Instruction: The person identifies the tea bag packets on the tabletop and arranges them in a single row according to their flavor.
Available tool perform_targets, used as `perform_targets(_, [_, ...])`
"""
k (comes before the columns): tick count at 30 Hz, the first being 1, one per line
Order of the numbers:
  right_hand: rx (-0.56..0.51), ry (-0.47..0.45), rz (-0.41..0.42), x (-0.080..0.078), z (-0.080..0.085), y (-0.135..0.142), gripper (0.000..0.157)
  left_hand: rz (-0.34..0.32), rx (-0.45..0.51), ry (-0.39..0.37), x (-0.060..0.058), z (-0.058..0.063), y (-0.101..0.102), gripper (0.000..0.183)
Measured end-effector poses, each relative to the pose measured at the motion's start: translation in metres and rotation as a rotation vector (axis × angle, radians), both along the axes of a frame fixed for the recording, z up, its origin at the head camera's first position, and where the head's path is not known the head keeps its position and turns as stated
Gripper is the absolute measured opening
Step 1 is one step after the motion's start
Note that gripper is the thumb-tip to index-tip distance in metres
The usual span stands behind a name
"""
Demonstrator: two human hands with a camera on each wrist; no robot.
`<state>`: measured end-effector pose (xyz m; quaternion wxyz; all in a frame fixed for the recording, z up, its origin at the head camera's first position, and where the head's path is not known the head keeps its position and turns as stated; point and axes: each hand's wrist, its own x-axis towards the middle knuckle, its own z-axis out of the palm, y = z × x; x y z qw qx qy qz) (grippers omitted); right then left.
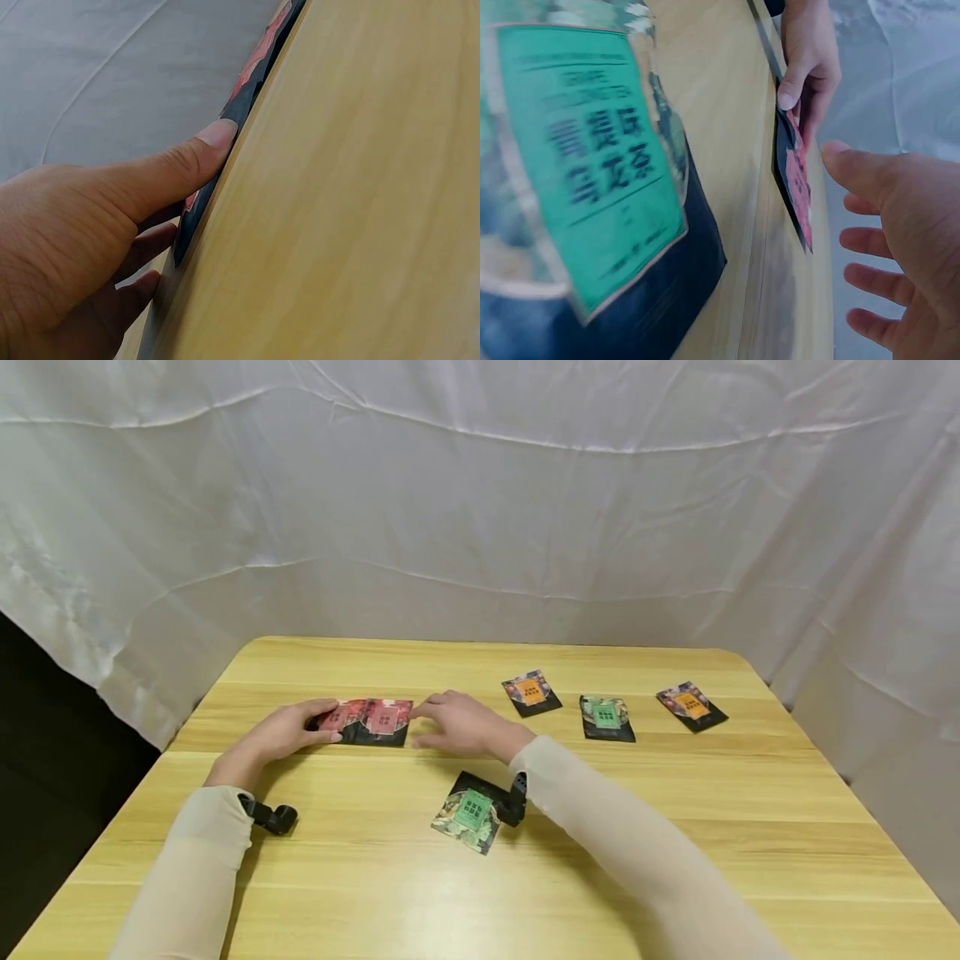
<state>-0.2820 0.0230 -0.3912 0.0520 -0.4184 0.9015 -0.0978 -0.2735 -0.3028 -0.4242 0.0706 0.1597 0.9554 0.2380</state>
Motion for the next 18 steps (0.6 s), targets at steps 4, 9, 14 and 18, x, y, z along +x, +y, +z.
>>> perform_targets(4, [-0.007, -0.003, 0.037, 0.008, 0.001, 0.015, 0.057, -0.001, 0.002, -0.002, 0.000, 0.001, 0.000, 0.076])
perform_targets(9, [-0.031, -0.038, 0.052, 0.017, 0.000, 0.030, 0.055, 0.006, -0.003, -0.007, 0.000, 0.001, 0.000, 0.078])
perform_targets(14, [-0.066, -0.103, 0.077, 0.025, -0.006, 0.046, 0.053, 0.000, -0.004, -0.007, 0.000, 0.002, 0.001, 0.078])
perform_targets(18, [-0.097, -0.130, 0.095, 0.030, -0.013, 0.057, 0.054, -0.004, -0.009, -0.003, 0.001, 0.002, 0.001, 0.078])
